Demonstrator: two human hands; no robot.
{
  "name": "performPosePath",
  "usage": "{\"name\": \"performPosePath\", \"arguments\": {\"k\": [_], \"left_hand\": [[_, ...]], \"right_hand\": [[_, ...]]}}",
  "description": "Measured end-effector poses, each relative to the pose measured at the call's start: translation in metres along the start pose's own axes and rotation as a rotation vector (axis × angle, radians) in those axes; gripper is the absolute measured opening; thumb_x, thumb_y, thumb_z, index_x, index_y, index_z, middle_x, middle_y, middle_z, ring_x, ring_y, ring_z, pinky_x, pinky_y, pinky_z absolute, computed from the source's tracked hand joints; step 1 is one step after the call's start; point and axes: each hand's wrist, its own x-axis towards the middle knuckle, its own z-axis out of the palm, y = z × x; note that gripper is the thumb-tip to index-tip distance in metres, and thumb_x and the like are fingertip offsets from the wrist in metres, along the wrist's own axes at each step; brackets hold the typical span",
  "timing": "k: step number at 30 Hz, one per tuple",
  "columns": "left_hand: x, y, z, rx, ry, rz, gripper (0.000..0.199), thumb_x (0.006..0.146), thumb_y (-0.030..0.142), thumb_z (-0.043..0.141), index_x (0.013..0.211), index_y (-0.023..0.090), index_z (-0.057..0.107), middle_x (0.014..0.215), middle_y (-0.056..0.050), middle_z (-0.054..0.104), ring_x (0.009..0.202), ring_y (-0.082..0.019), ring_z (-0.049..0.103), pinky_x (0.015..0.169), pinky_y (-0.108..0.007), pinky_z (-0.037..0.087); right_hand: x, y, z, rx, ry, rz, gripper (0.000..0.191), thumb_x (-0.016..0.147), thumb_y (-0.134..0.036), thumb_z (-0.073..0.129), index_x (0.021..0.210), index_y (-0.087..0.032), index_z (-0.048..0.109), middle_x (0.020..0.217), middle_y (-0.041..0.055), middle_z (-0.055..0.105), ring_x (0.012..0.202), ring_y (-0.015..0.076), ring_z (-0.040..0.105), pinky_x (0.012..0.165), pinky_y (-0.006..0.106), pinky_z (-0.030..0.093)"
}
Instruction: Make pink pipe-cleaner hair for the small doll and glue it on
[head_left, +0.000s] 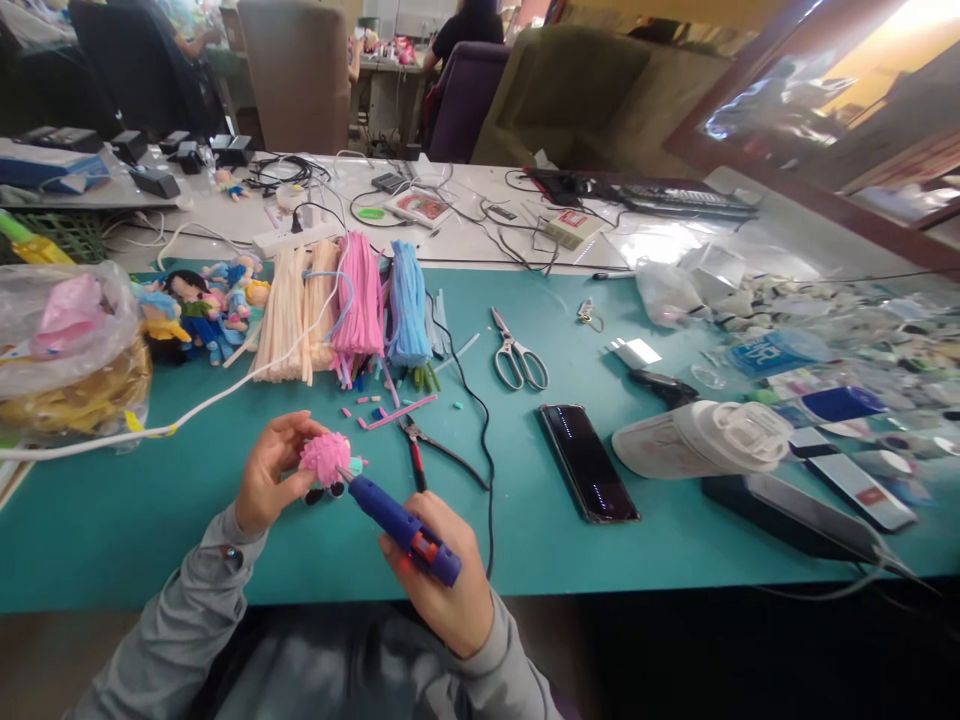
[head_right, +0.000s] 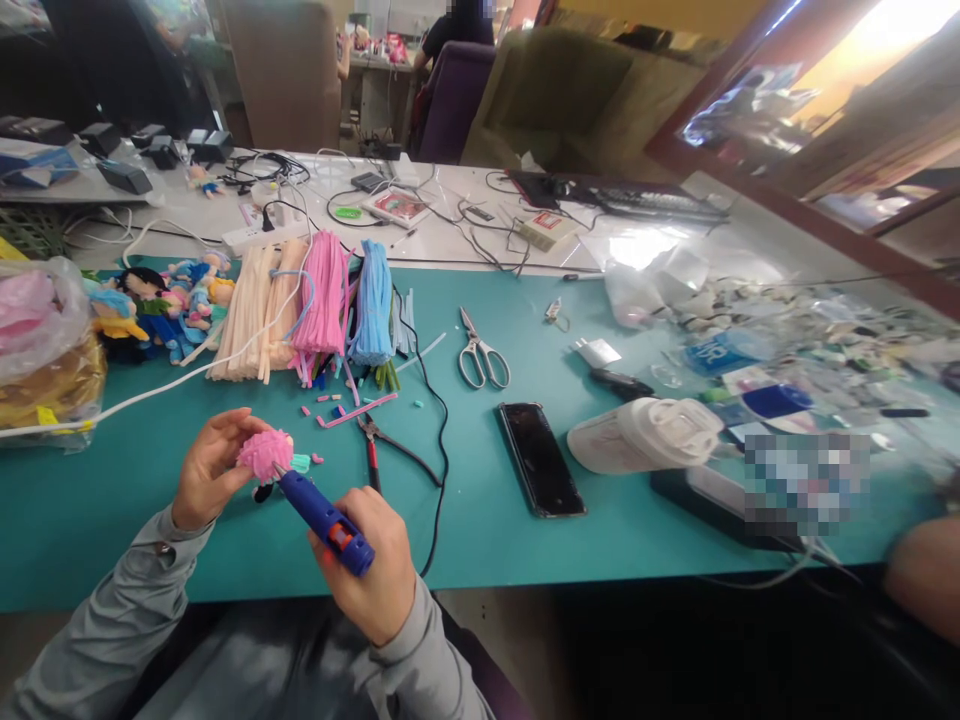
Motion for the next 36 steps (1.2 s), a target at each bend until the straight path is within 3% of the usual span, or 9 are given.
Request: {"name": "performPosePath", "arguments": {"k": [4,8,13,16,23,27,31,34,36], "left_hand": [[0.002,-0.001,0.002,-0.051,0.047,-0.018,0.046,0.072,0.021,0.076,0.115,0.023,0.059,0.095,-0.006,0.071,0.086,-0.02,0.07,0.073,-0.032,0.057],[0.004,-0.003,0.002,-0.056,0.113,-0.072,0.046,0.069,0.024,0.078,0.112,0.021,0.061,0.101,-0.009,0.071,0.091,-0.023,0.069,0.075,-0.034,0.056],[0.006,-0.008,-0.002,-0.095,0.135,-0.153,0.046,0.068,0.026,0.078,0.111,0.021,0.062,0.099,-0.007,0.072,0.09,-0.023,0.07,0.078,-0.033,0.056],[0.009,-0.008,-0.003,-0.085,0.154,-0.179,0.045,0.067,0.029,0.078,0.108,0.02,0.064,0.095,-0.006,0.071,0.085,-0.022,0.07,0.075,-0.032,0.056],[0.018,-0.004,0.002,-0.178,0.333,-0.212,0.046,0.051,0.027,0.083,0.095,0.019,0.07,0.084,-0.002,0.071,0.074,-0.018,0.068,0.064,-0.025,0.053],[0.01,-0.002,0.003,-0.262,0.455,-0.193,0.045,0.051,0.026,0.082,0.095,0.022,0.071,0.084,-0.001,0.072,0.075,-0.018,0.068,0.063,-0.025,0.054],[-0.016,0.0,-0.005,-0.218,0.496,-0.155,0.033,0.065,0.029,0.076,0.098,0.027,0.071,0.096,-0.002,0.073,0.088,-0.024,0.071,0.066,-0.034,0.058],[-0.035,0.005,-0.011,-0.189,0.492,-0.131,0.022,0.067,0.03,0.076,0.089,0.027,0.072,0.097,-0.003,0.072,0.091,-0.027,0.071,0.064,-0.036,0.059],[-0.043,0.008,-0.01,-0.188,0.495,-0.122,0.019,0.068,0.031,0.075,0.087,0.027,0.072,0.096,-0.003,0.073,0.089,-0.027,0.072,0.063,-0.036,0.059]], "right_hand": [[0.0,0.003,-0.002,0.081,-0.001,0.035,0.008,0.081,-0.022,0.058,0.075,-0.021,0.053,0.068,0.0004,0.056,0.062,0.0159,0.052,0.056,0.028,0.041],[0.002,0.015,-0.019,0.168,0.072,0.122,0.006,0.082,-0.025,0.057,0.081,-0.02,0.057,0.071,0.0014,0.057,0.062,0.0165,0.053,0.056,0.029,0.043],[0.011,0.055,-0.048,0.019,0.304,0.226,0.011,0.079,-0.031,0.056,0.079,-0.021,0.054,0.062,-0.0029,0.049,0.055,0.0144,0.045,0.054,0.028,0.041],[0.023,0.085,-0.056,-0.124,0.381,0.306,0.017,0.075,-0.036,0.057,0.078,-0.02,0.055,0.065,-0.0008,0.054,0.058,0.0161,0.049,0.058,0.03,0.043],[0.053,0.133,-0.049,-0.196,0.366,0.344,0.022,0.068,-0.041,0.06,0.067,-0.019,0.059,0.061,0.0011,0.06,0.06,0.0186,0.054,0.061,0.032,0.047],[0.055,0.14,-0.049,-0.203,0.356,0.332,0.03,0.066,-0.043,0.065,0.082,-0.017,0.067,0.074,0.005,0.065,0.069,0.0225,0.06,0.068,0.037,0.051],[0.035,0.132,-0.061,-0.244,0.48,0.234,0.056,0.063,-0.041,0.072,0.112,-0.015,0.063,0.104,0.013,0.064,0.089,0.0269,0.064,0.076,0.043,0.055],[0.016,0.112,-0.06,-0.335,0.742,0.002,0.035,0.077,-0.034,0.065,0.107,-0.017,0.064,0.101,0.01,0.064,0.088,0.0238,0.063,0.08,0.043,0.055],[0.011,0.094,-0.047,-0.329,0.694,-0.158,0.016,0.083,-0.027,0.061,0.096,-0.019,0.065,0.089,0.0062,0.064,0.081,0.0207,0.063,0.076,0.038,0.055]]}}
